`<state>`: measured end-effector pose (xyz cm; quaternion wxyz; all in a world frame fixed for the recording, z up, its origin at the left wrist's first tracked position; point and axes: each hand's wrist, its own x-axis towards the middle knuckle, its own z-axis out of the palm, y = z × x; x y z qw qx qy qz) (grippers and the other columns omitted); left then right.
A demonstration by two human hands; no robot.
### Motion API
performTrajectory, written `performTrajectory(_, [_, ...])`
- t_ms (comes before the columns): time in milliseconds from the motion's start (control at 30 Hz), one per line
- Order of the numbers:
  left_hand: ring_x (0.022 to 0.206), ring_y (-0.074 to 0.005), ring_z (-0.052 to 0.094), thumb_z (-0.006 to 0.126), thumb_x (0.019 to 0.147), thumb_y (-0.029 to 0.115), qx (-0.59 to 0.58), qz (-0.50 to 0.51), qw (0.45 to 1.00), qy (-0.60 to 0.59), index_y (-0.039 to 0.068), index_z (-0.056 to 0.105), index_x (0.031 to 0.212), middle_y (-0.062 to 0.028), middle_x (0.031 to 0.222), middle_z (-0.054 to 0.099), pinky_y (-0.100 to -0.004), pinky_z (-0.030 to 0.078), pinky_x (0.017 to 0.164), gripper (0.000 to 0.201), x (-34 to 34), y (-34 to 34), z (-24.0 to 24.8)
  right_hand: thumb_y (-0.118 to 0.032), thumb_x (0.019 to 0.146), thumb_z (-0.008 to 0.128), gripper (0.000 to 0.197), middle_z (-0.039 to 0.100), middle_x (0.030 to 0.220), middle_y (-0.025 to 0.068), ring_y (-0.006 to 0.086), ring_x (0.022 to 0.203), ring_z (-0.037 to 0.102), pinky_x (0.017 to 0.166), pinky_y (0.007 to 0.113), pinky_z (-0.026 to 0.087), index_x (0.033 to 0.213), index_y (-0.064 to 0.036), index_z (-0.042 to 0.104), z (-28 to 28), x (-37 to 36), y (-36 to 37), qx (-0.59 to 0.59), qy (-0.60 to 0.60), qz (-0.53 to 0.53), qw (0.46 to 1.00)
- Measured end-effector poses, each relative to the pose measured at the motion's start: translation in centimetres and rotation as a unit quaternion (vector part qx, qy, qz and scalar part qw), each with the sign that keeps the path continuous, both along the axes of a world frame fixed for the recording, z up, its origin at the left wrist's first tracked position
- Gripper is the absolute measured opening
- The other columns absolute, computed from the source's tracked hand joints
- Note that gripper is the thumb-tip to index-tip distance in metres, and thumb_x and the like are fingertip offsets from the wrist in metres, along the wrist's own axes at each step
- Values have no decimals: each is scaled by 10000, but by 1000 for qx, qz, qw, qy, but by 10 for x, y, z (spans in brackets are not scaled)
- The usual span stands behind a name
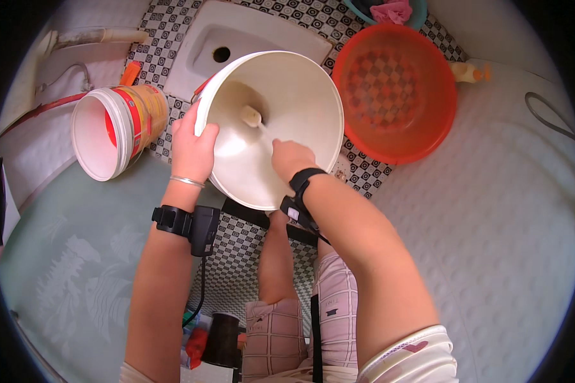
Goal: The person fills a white bucket with water from a wall tap, then uses a long-handled brush to scrub the interior surfaces. They rinse the bucket by adding more water and pouring it out, repeating the scrubbing and rinsing steps. Finally, they clean a red scoop with the brush and place it in the bucket.
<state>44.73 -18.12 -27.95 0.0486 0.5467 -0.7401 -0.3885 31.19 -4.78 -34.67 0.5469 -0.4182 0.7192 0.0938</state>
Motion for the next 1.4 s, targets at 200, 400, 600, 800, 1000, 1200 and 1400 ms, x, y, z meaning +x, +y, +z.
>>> performTrajectory(200, [1002, -341, 550, 669, 786, 202, -7, -11, 1000, 10, 97, 565, 1380, -214, 1091, 551, -393, 459, 974, 613, 10, 5, 3, -116, 958, 439, 306, 704, 1038, 205, 373, 1003, 681, 866, 472, 536, 1194, -36, 617, 1, -11, -11, -33, -20, -57, 998])
performTrajectory(400, [1045, -348, 534, 656, 794, 178, 8, 3, 1000, 3, 94, 553, 1391, -214, 1111, 531, -397, 445, 996, 611, 15, 6, -2, -158, 1002, 394, 320, 703, 1069, 194, 375, 1004, 679, 860, 479, 538, 1226, -48, 595, -1, -10, -31, -38, 9, -54, 998])
performTrajectory(600, [1061, -347, 520, 641, 798, 154, 13, 4, 1000, 10, 81, 541, 1398, -206, 1114, 528, -391, 435, 1011, 613, 16, 8, 3, -125, 977, 400, 333, 693, 1102, 201, 379, 1054, 666, 900, 458, 534, 1234, -31, 590, 7, 11, 0, 48, -64, 20, 997])
performTrajectory(800, [1069, -343, 510, 619, 805, 135, 18, -4, 1000, 12, 61, 531, 1400, -206, 1111, 531, -399, 435, 1001, 606, 17, 10, 5, -76, 921, 466, 372, 705, 1015, 199, 365, 973, 687, 830, 467, 536, 1273, -93, 584, -4, -6, -20, -28, -12, -80, 996])
performTrajectory(1000, [1064, -350, 506, 607, 815, 131, 0, -1, 1000, 13, 36, 522, 1398, -221, 1114, 533, -408, 426, 1006, 597, 20, 11, 0, -105, 979, 391, 372, 702, 1017, 215, 392, 957, 686, 833, 474, 545, 1307, -41, 552, -6, 12, -19, -5, -28, -97, 995])
performTrajectory(1200, [1046, -344, 513, 612, 813, 135, 8, 10, 1000, 7, 55, 515, 1415, -205, 1098, 523, -396, 433, 993, 615, 19, 12, 3, -116, 987, 393, 359, 714, 1038, 195, 362, 967, 700, 823, 457, 560, 1283, -47, 583, 16, 25, 0, 41, -62, 9, 997])
performTrajectory(1400, [992, -330, 511, 640, 759, 133, 6, -34, 999, 23, 112, 566, 1393, -183, 1075, 492, -384, 445, 975, 638, 14, 16, 7, -99, 940, 507, 227, 725, 935, 156, 316, 902, 720, 739, 430, 578, 1100, -58, 664, 6, -1, -30, -107, 10, 154, 982])
